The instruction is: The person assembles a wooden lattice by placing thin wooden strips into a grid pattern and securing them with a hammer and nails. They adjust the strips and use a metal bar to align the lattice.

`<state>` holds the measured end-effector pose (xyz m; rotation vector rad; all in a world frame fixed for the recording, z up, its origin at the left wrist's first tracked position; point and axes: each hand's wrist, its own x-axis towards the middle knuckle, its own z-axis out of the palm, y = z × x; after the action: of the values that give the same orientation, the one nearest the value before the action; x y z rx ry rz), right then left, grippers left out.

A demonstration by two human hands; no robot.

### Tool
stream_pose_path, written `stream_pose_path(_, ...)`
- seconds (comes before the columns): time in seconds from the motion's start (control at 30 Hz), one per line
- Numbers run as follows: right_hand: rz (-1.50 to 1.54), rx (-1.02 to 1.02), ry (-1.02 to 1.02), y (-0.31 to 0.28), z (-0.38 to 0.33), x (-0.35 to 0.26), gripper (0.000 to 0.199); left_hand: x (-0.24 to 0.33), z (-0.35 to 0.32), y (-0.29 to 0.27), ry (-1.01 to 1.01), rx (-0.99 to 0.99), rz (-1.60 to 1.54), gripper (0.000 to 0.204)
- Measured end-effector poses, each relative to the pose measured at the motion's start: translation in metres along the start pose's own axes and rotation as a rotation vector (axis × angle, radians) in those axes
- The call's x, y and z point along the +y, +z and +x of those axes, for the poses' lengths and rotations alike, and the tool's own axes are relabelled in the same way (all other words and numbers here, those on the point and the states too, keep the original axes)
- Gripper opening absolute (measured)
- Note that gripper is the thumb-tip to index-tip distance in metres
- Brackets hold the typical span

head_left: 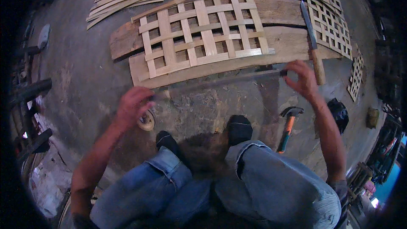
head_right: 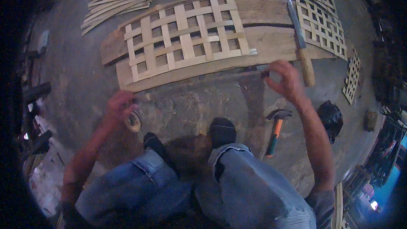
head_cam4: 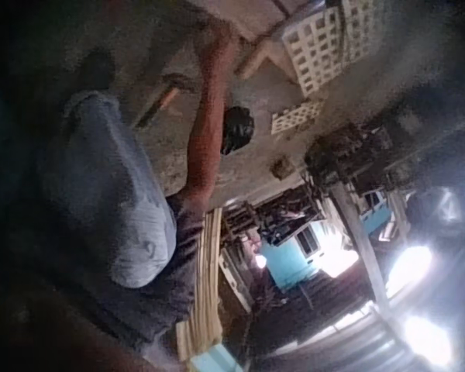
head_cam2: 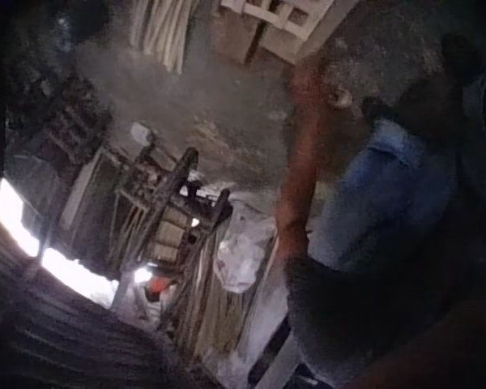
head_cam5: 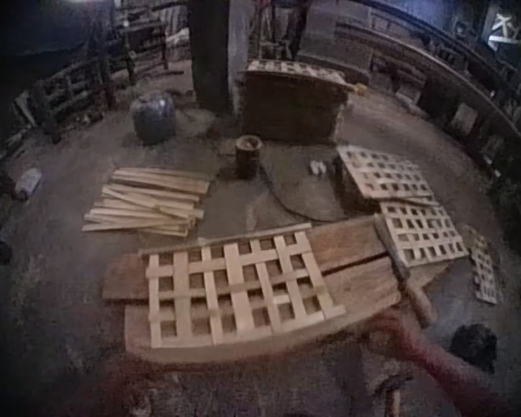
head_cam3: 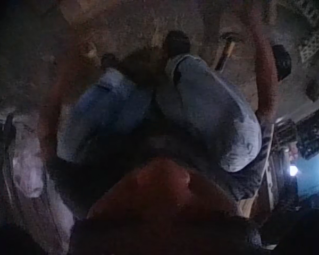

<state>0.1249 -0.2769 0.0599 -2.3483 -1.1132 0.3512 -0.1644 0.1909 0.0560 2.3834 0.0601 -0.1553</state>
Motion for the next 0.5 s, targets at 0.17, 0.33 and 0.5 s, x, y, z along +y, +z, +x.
stream_pose_path(0.17,0.000,-0.016,0.051,-0.012,0.061,-0.003,0.027,-0.002,0.029,-0.028,-0.038,0.139,0.114,0.029)
stream_pose_path(0.33,0.042,-0.083,0.059,-0.008,0.074,0.011,0.029,0.001,0.043,-0.034,-0.078,0.154,0.030,0.029)
stream_pose_path(0.5,0.069,-0.075,0.034,-0.006,0.072,0.012,0.030,-0.012,0.044,-0.032,-0.052,0.142,-0.015,0.030)
